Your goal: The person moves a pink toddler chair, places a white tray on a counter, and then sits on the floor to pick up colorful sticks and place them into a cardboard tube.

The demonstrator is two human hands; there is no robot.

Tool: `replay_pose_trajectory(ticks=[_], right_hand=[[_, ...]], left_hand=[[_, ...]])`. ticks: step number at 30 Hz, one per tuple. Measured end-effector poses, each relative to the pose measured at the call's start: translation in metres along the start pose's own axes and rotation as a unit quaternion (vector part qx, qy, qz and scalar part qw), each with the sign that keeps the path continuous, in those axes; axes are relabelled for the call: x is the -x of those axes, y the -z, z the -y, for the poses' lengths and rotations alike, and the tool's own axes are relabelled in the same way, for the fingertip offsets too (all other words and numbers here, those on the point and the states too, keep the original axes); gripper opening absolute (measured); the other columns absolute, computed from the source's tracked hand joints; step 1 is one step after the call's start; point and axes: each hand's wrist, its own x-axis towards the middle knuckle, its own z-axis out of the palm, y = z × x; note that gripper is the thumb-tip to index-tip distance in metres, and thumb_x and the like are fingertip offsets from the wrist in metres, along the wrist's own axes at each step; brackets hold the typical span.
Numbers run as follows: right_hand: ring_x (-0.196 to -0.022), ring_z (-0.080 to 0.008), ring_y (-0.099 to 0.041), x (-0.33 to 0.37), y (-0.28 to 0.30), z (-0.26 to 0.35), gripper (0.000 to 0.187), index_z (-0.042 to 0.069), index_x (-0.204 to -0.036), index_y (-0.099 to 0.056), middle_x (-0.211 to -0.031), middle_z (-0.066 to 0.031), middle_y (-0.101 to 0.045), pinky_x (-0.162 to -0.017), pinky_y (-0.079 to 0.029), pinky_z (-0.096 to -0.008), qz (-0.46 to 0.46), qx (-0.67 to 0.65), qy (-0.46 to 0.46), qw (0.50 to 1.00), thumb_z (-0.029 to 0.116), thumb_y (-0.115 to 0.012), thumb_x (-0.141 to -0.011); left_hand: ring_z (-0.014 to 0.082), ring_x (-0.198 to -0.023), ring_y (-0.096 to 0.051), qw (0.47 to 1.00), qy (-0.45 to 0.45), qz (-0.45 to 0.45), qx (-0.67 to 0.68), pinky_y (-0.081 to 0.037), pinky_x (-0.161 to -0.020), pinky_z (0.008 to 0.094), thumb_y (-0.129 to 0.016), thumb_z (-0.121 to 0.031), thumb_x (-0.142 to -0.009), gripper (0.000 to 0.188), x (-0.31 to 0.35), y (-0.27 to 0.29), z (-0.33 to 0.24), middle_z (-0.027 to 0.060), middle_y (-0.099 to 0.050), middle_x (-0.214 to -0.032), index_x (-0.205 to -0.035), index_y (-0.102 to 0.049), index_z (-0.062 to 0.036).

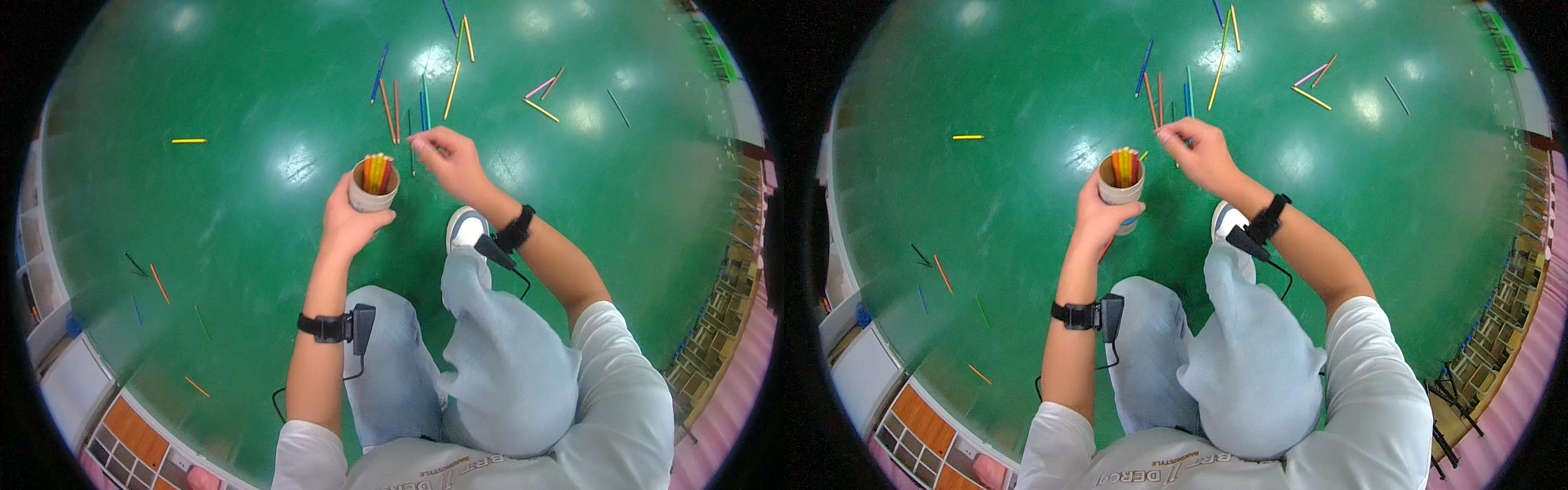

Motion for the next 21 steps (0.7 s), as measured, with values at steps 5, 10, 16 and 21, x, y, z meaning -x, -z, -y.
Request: replay_pose_trajectory(ticks=[5, 10, 16, 21], right_hand=[[-0.082, -0.0387, -0.066, -0.076, 0.030, -0.127, 0.037, -0.002, -0.091, -0.068, -0.087, -0.0220, -0.068, -0.075, -0.053, -0.0437, -0.061, 0.258, -0.101, 0.959, 0.034, -0.060, -0.090], [-0.086, -0.0413, -0.066, -0.141, 0.021, -0.157, 0.047, -0.003, -0.090, -0.068, -0.089, -0.0237, -0.068, -0.076, -0.054, -0.0477, 0.028, 0.417, -0.195, 0.887, 0.042, -0.055, -0.091], [-0.090, -0.0409, -0.066, -0.171, 0.013, -0.178, 0.033, -0.002, -0.091, -0.069, -0.096, -0.0225, -0.068, -0.080, -0.054, -0.0485, 0.099, 0.487, -0.171, 0.851, 0.029, -0.056, -0.089], [-0.089, -0.0392, -0.065, -0.164, 0.025, -0.164, 0.025, -0.001, -0.088, -0.068, -0.090, -0.0228, -0.068, -0.080, -0.054, -0.0456, 0.195, 0.514, -0.120, 0.826, 0.021, -0.057, -0.086]], left_hand=[[0.0181, -0.105, -0.061, 1.000, 0.024, 0.000, 0.004, -0.047, -0.092, 0.0337, -0.078, 0.000, -0.057, 0.073, -0.002, 0.002, 0.009, 0.0067, -0.063, -0.115, -0.126, -0.054, -0.0037], [0.0172, -0.104, -0.061, 0.998, 0.058, -0.008, 0.022, -0.047, -0.092, 0.0336, -0.078, -0.001, -0.057, 0.072, -0.006, 0.010, 0.012, 0.0055, -0.063, -0.114, -0.125, -0.054, -0.0036], [0.0168, -0.103, -0.061, 0.995, 0.082, -0.023, 0.060, -0.047, -0.092, 0.0331, -0.078, -0.002, -0.058, 0.072, -0.016, 0.013, 0.005, 0.0052, -0.063, -0.113, -0.125, -0.053, -0.0038], [0.0168, -0.104, -0.061, 0.996, 0.081, -0.017, 0.040, -0.047, -0.093, 0.0334, -0.078, -0.001, -0.058, 0.072, -0.020, 0.020, 0.008, 0.0053, -0.063, -0.114, -0.126, -0.053, -0.0034]])
